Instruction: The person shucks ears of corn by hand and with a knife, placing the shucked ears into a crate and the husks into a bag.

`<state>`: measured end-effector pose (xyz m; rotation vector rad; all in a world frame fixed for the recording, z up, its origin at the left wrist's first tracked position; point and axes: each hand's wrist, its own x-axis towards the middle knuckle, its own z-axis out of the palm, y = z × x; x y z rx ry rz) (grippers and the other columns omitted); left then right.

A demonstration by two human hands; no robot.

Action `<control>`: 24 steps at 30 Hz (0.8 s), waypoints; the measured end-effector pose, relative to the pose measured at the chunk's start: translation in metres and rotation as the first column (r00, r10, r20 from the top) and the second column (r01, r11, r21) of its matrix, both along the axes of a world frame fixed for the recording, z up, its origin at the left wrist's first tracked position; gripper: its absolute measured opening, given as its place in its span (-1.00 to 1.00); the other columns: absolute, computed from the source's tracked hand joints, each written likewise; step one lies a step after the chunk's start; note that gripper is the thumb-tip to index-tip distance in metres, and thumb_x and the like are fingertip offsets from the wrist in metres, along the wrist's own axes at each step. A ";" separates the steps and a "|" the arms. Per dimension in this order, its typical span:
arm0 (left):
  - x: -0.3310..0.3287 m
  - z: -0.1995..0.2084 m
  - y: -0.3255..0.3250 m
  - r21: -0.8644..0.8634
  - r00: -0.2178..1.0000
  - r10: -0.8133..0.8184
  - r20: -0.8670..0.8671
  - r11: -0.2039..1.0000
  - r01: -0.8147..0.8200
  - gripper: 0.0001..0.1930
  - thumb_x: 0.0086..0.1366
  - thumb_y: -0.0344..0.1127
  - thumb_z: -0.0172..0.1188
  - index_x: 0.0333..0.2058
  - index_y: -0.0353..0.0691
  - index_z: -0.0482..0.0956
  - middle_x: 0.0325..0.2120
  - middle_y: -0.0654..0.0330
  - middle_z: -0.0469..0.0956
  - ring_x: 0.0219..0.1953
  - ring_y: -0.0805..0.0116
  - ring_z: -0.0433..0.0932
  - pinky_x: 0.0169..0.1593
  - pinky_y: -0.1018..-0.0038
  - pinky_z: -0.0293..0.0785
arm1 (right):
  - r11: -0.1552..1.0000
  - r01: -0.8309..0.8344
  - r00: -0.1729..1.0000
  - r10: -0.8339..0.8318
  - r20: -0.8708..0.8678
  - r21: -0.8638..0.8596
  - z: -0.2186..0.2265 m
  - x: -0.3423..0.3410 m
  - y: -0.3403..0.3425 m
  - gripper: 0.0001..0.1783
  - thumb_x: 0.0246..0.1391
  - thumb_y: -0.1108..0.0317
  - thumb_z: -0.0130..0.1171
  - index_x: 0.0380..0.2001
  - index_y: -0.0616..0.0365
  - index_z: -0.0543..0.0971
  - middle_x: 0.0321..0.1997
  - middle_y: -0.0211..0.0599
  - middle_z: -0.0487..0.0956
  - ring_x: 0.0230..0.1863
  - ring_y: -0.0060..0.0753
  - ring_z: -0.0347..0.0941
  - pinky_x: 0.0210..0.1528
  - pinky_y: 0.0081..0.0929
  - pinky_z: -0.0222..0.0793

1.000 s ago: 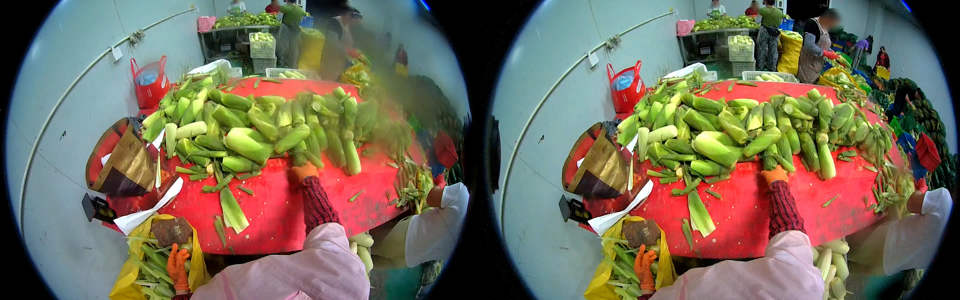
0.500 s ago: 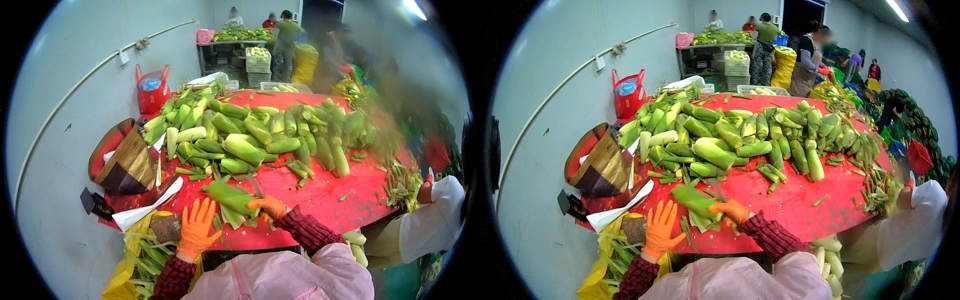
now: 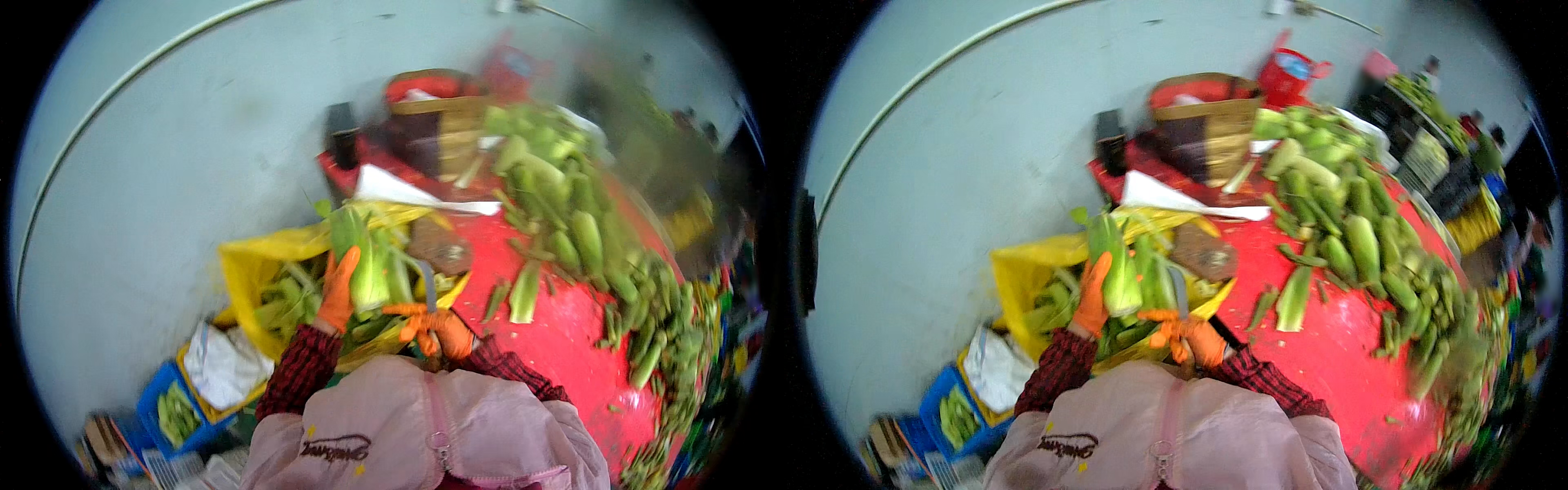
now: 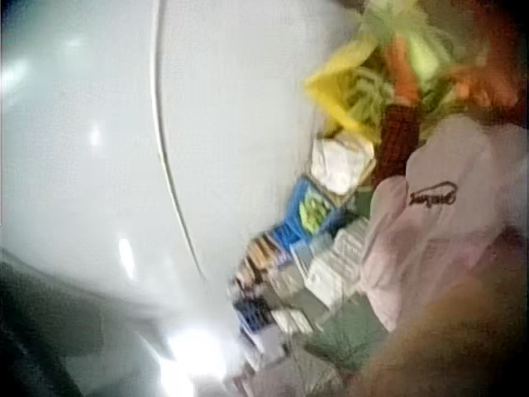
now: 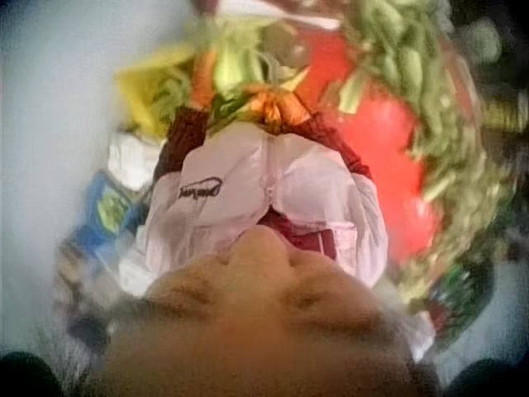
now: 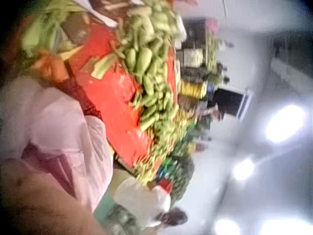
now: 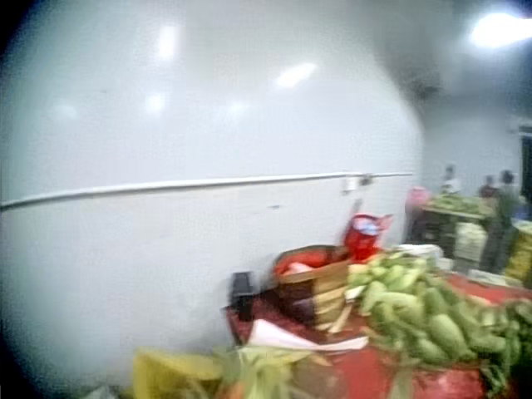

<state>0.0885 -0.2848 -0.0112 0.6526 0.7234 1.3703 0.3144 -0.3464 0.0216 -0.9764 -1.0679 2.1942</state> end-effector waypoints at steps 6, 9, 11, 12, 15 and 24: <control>-0.052 -0.050 -0.025 -0.136 0.825 0.028 0.565 0.989 0.060 -0.46 0.35 0.13 0.10 0.11 -0.15 0.44 0.02 0.05 0.53 0.00 0.11 0.55 0.03 0.13 0.55 | 0.551 -0.315 0.865 -0.169 0.473 0.773 0.003 -0.058 0.026 -0.33 0.17 0.37 -0.01 0.37 0.05 0.22 -0.46 -0.29 0.59 -0.59 -0.43 0.47 -0.57 -0.45 0.39; -0.050 -0.050 -0.032 -0.102 0.681 -0.005 0.732 0.988 0.117 -0.47 0.37 0.16 0.04 0.10 -0.09 0.47 0.08 0.12 0.52 0.11 0.19 0.49 0.11 0.15 0.46 | -0.060 -0.710 0.641 -0.467 0.609 0.702 0.017 -0.091 0.046 -0.16 0.04 0.32 0.13 0.40 0.15 0.12 -0.56 -0.25 0.52 -0.59 -0.23 0.50 -0.59 -0.24 0.36; -0.046 -0.049 -0.033 -0.123 0.672 0.006 0.740 0.984 0.126 -0.50 0.36 0.14 0.04 0.09 -0.08 0.48 0.09 0.16 0.51 0.09 0.19 0.50 0.14 0.15 0.44 | -0.165 -0.826 0.533 -0.542 0.650 0.540 0.020 -0.106 0.054 -0.08 -0.04 0.29 0.18 0.40 0.21 0.08 -0.62 -0.30 0.48 -0.63 -0.23 0.47 -0.59 -0.20 0.34; -0.046 -0.050 -0.035 -0.133 0.669 0.012 0.743 0.983 0.129 -0.51 0.36 0.14 0.05 0.08 -0.07 0.49 0.10 0.17 0.51 0.08 0.19 0.50 0.16 0.15 0.42 | -0.186 -0.827 0.537 -0.538 0.650 0.530 0.019 -0.109 0.060 -0.05 -0.06 0.28 0.20 0.40 0.22 0.07 -0.64 -0.31 0.46 -0.64 -0.23 0.46 -0.59 -0.22 0.34; -0.045 -0.044 -0.040 -0.149 0.655 -0.007 0.756 0.972 0.183 -0.51 0.35 0.12 0.06 0.09 -0.05 0.50 0.04 0.17 0.56 0.05 0.15 0.53 0.10 0.14 0.48 | -0.244 -0.849 0.518 -0.555 0.650 0.468 0.013 -0.111 0.069 0.03 -0.13 0.21 0.27 0.40 0.25 0.07 -0.66 -0.33 0.43 -0.66 -0.25 0.43 -0.60 -0.24 0.32; -0.049 -0.076 -0.036 -0.183 0.715 -0.058 0.697 0.949 0.255 -0.53 0.33 0.07 0.14 0.04 -0.12 0.52 -0.10 0.16 0.62 -0.08 0.15 0.60 0.04 0.09 0.53 | 0.123 -0.671 0.588 -0.513 0.626 0.731 -0.067 -0.091 0.054 0.09 -0.23 0.45 0.17 0.45 -0.03 -0.01 -0.47 -0.17 0.57 -0.48 0.01 0.53 -0.43 -0.14 0.44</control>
